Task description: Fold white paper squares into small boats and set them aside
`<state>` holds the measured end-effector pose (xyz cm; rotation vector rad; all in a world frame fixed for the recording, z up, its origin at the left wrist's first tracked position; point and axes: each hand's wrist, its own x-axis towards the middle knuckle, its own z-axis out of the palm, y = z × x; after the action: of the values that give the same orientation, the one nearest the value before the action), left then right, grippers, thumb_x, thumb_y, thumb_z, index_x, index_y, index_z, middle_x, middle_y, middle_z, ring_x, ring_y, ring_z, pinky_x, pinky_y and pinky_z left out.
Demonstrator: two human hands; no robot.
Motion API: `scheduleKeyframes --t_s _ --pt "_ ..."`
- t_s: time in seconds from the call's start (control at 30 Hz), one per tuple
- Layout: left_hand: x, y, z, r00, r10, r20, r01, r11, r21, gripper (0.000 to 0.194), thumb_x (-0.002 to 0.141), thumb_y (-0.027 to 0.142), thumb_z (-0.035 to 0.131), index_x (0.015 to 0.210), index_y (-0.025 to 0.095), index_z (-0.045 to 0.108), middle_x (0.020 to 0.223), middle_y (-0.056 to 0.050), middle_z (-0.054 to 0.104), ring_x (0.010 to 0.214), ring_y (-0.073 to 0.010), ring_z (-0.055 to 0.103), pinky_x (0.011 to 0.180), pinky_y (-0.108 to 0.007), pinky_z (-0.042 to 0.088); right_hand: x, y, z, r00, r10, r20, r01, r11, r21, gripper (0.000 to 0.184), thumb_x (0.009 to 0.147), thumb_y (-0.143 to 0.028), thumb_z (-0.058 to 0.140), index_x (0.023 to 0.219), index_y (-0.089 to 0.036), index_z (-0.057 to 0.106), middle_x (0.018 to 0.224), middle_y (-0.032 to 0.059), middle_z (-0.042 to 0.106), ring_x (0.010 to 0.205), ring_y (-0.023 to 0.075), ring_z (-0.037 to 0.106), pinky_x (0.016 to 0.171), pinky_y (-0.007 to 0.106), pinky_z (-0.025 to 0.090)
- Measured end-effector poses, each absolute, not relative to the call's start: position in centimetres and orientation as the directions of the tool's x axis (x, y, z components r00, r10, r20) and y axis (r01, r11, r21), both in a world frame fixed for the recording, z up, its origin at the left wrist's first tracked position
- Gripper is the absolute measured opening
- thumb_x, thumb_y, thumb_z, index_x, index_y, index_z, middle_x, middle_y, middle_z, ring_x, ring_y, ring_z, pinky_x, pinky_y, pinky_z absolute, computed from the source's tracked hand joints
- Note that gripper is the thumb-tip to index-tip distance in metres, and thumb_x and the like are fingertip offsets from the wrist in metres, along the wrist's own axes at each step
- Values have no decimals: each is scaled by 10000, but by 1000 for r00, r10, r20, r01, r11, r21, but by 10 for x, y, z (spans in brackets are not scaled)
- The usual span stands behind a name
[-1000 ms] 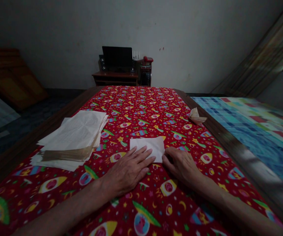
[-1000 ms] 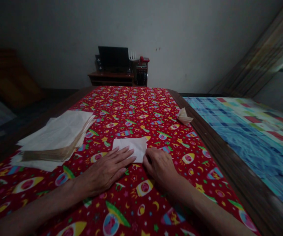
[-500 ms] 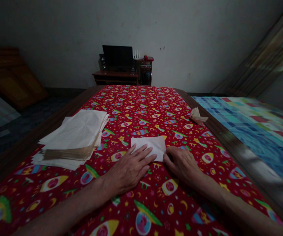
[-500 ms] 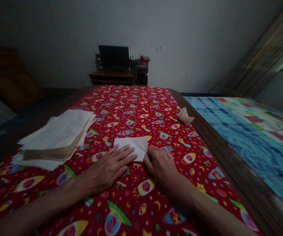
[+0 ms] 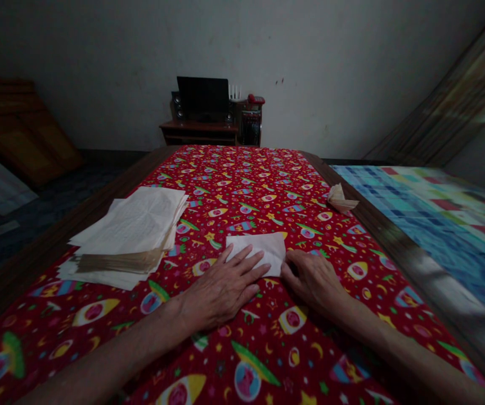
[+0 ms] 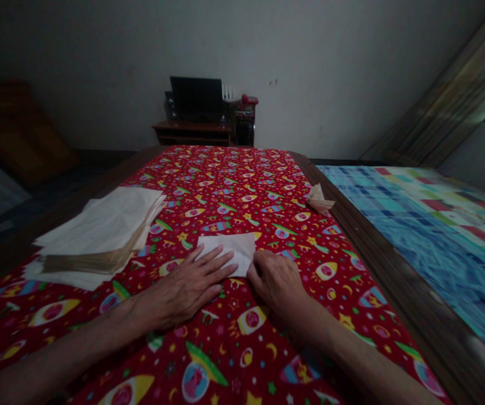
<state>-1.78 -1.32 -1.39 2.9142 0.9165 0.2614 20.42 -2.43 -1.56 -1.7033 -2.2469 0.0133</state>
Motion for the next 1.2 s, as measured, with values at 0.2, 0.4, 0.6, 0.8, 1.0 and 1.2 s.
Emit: scheduleKeyframes --t_s 0.2,0.4,0.6,0.8,1.0,1.2 --pt "-18 -11 -16 808 579 109 571 -815 97 450 989 364 262 1420 242 295 1505 -31 311 1399 -265 217 1123 -508 159 208 -21 -18 -243 938 245 936 294 -194 240 862 -275 467 666 -176 565 584 2 579 534 124 518 530 250 266" --pt "-19 -13 -15 806 581 114 576 -814 77 456 988 357 280 1425 229 277 1510 -35 298 1401 -258 216 1121 -503 173 212 -29 -13 -282 829 483 947 321 3 264 892 -274 460 696 -175 606 640 34 597 540 140 530 496 265 320" --pt "-20 -13 -16 813 563 148 556 -827 89 420 981 344 314 1377 215 369 1501 -60 315 1399 -253 227 1119 -487 211 192 -60 -7 -622 635 459 741 666 82 388 923 -218 416 1281 -110 520 1317 132 542 1240 259 458 994 423 414" --pt "-20 -13 -16 815 562 137 558 -827 71 425 982 352 302 1374 202 370 1511 -65 290 1403 -223 220 1124 -442 212 196 -63 -24 -685 676 273 695 718 -37 609 928 -348 445 1456 -110 259 1501 119 271 1380 238 255 1107 444 312" --pt "-35 -19 -15 782 616 94 614 -788 50 513 980 398 287 1441 178 243 1528 -75 237 1414 -189 189 1137 -406 171 208 -60 -17 -700 678 223 701 712 33 500 934 -330 429 1352 -56 447 1407 156 417 1317 266 376 1072 474 359" --pt "-44 -27 -15 753 644 138 644 -764 48 492 984 410 275 1427 194 282 1507 -66 296 1392 -198 257 1144 -448 141 206 -61 -16 -653 689 315 726 688 -1 422 920 -281 444 1293 -102 526 1339 131 511 1249 244 474 1061 468 380"
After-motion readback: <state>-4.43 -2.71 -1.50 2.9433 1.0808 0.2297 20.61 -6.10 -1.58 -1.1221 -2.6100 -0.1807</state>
